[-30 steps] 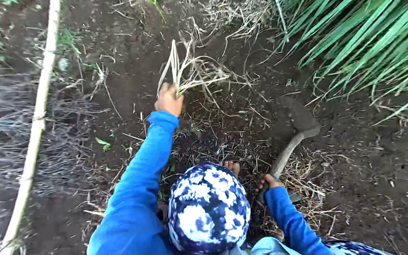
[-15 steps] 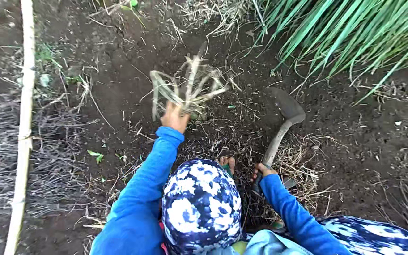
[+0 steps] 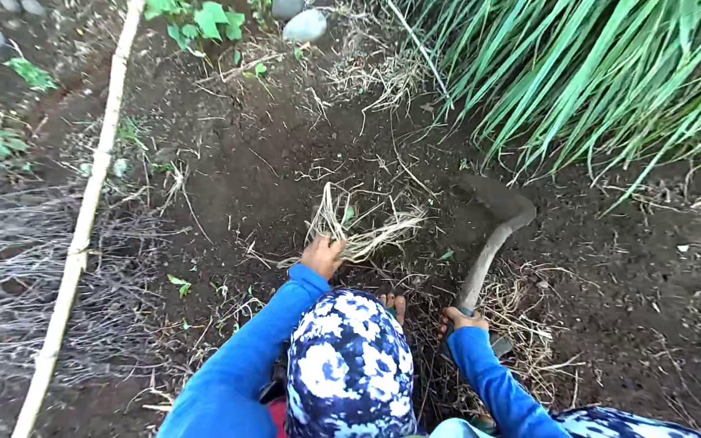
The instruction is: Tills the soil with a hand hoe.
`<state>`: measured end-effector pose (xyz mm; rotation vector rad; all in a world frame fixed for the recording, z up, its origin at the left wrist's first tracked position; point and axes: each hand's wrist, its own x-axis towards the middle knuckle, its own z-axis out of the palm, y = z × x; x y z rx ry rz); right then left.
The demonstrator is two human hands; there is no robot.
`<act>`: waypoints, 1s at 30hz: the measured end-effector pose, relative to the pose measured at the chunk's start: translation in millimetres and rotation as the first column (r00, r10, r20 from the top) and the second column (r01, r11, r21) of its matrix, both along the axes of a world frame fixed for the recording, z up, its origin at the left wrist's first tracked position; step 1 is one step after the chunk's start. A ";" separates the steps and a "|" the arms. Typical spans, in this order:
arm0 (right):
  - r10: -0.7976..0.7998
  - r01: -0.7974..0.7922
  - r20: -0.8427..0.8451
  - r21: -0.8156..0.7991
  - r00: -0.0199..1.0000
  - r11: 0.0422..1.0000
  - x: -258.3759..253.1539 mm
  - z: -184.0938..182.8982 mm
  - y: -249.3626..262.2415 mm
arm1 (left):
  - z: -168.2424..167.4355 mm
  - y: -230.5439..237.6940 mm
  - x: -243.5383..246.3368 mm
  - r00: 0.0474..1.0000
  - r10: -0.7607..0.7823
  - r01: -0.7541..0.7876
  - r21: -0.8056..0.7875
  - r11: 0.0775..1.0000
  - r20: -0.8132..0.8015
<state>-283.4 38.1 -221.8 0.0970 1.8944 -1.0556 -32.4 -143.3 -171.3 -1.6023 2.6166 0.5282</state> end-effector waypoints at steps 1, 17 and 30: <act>0.025 -0.025 -0.021 -0.023 0.999 0.999 -1.1 2.0 -2.1 | 3.9 11.6 10.1 0.999 -0.042 0.041 0.042 0.998 0.009; 0.686 -0.683 -0.001 0.084 0.728 0.725 43.5 15.8 -37.5 | -69.7 -71.0 151.0 0.301 0.894 -0.947 0.007 0.322 -0.331; 0.701 -0.703 0.072 -0.001 0.709 0.711 66.0 -27.2 -114.3 | -63.0 -65.9 35.3 0.356 0.867 -0.864 0.231 0.448 -0.349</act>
